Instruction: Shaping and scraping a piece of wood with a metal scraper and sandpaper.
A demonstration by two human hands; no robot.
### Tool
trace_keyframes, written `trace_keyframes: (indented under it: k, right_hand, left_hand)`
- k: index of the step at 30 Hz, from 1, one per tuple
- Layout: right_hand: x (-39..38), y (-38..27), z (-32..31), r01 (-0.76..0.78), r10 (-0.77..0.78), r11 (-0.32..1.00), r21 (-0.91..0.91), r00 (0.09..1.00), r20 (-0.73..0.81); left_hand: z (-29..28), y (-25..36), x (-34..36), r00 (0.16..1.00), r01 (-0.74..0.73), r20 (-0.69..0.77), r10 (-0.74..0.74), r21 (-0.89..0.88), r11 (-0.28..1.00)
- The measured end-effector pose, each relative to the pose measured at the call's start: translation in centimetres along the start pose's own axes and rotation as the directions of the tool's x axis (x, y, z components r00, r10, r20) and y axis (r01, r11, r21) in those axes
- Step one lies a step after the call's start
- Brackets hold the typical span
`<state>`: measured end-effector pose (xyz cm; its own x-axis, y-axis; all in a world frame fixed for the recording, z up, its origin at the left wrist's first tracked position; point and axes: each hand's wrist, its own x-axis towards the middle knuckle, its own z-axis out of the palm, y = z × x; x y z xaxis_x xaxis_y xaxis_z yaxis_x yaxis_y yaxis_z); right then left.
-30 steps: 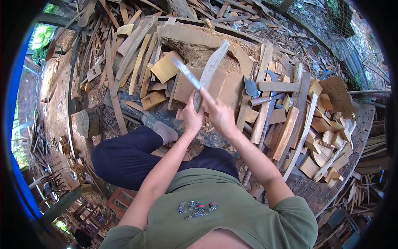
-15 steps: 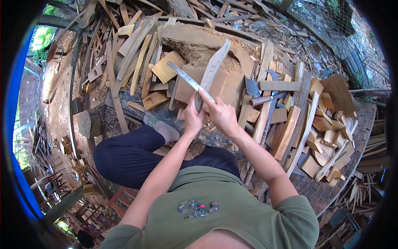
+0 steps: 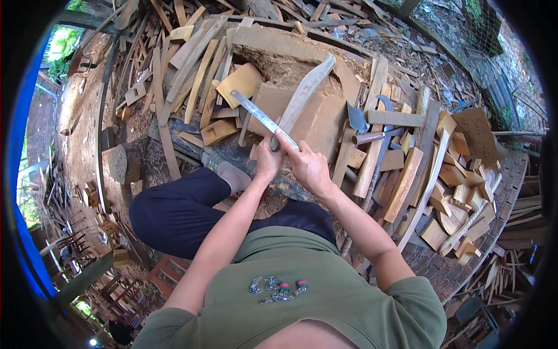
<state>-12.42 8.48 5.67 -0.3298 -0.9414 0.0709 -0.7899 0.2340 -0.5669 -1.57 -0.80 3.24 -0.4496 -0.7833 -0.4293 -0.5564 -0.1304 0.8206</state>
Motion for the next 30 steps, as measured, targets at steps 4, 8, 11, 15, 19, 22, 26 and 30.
trace_keyframes:
  k: [4, 8, 11, 15, 19, 22, 26, 30]
  right_hand:
    - [3.2, 2.4, -0.7, -0.036, 0.031, 0.995, -0.093, 0.998, -0.053]
    - [6.2, 5.7, -1.0, -0.168, 0.149, 0.983, -0.075, 0.967, -0.209]
    - [2.6, 2.5, 0.6, -0.030, 0.027, 0.999, -0.044, 0.998, -0.063]
    - [-0.7, -1.0, -0.3, 0.069, -0.069, 0.998, 0.006, 0.995, 0.074]
    - [3.9, 2.5, -1.1, -0.054, 0.046, 0.995, -0.083, 0.994, -0.099]
    - [6.1, 4.0, -1.5, -0.165, 0.149, 0.984, -0.063, 0.968, -0.203]
    - [0.3, 0.1, 1.5, 0.043, -0.044, 0.998, -0.035, 0.999, -0.015]
    - [-0.1, -1.6, -1.1, 0.141, -0.140, 0.990, -0.005, 0.988, 0.062]
  left_hand:
    - [0.4, -1.3, 0.3, 0.952, -0.301, -0.109, 0.285, -0.175, 0.937]
    - [1.5, -1.6, 0.7, 0.962, -0.272, -0.089, 0.259, -0.182, 0.945]
    - [1.0, -2.3, 0.6, 0.970, -0.236, -0.090, 0.227, -0.115, 0.965]
    - [0.9, -2.2, 0.4, 0.992, -0.126, -0.049, 0.119, -0.206, 0.970]
    - [0.7, -1.6, 0.6, 0.961, -0.278, -0.080, 0.266, -0.218, 0.936]
    - [1.4, -1.5, 0.7, 0.957, -0.287, -0.093, 0.273, -0.195, 0.938]
    - [0.5, -3.0, 1.1, 0.998, -0.057, 0.032, 0.060, -0.087, 0.995]
    - [0.8, -2.4, 0.8, 0.974, -0.223, -0.089, 0.209, -0.193, 0.956]
